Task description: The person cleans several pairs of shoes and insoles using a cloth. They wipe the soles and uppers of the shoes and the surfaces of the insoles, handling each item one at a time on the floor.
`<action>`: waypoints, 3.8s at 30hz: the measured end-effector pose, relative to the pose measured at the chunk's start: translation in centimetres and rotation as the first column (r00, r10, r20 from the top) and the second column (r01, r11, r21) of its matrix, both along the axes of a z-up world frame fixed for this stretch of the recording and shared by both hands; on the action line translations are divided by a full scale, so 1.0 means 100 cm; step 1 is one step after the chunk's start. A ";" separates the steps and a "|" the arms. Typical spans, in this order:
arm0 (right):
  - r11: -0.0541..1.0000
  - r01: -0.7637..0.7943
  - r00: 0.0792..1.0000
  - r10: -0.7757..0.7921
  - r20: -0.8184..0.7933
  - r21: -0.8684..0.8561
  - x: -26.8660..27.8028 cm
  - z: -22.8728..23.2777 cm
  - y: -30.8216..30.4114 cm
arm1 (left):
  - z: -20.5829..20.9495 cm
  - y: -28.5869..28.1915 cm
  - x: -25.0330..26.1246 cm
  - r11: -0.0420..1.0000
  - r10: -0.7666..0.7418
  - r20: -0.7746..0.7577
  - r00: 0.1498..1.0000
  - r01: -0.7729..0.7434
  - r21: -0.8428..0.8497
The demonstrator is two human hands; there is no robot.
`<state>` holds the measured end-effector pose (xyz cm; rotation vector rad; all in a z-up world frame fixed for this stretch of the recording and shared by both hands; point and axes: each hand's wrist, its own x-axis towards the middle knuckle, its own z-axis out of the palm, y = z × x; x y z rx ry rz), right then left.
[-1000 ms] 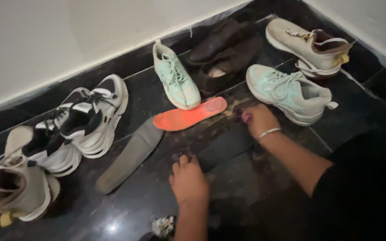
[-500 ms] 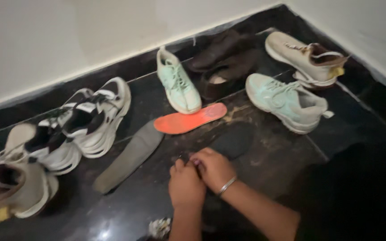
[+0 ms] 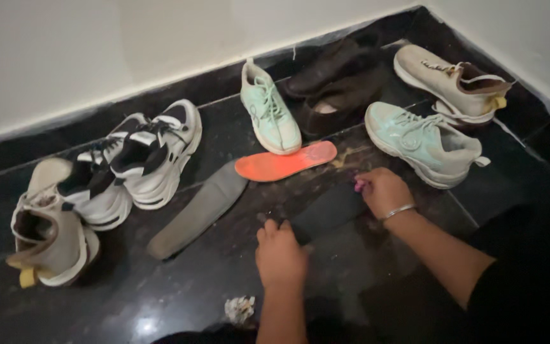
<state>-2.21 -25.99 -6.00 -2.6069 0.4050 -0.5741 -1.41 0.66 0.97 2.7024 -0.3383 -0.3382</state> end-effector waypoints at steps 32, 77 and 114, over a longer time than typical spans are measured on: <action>0.995 0.009 0.998 -0.015 -0.063 -0.095 0.007 0.022 0.004 | -0.015 -0.007 0.024 1.000 0.018 0.130 0.991 -0.021 0.022; 0.745 0.073 0.986 0.045 -0.159 0.663 -0.006 -0.031 -0.055 | -0.027 -0.011 0.025 0.990 -0.089 0.389 0.917 0.040 0.133; 0.978 -0.122 0.989 0.105 0.103 0.171 0.055 -0.001 0.032 | -0.050 -0.030 0.021 0.966 -0.095 0.027 0.995 0.099 -0.239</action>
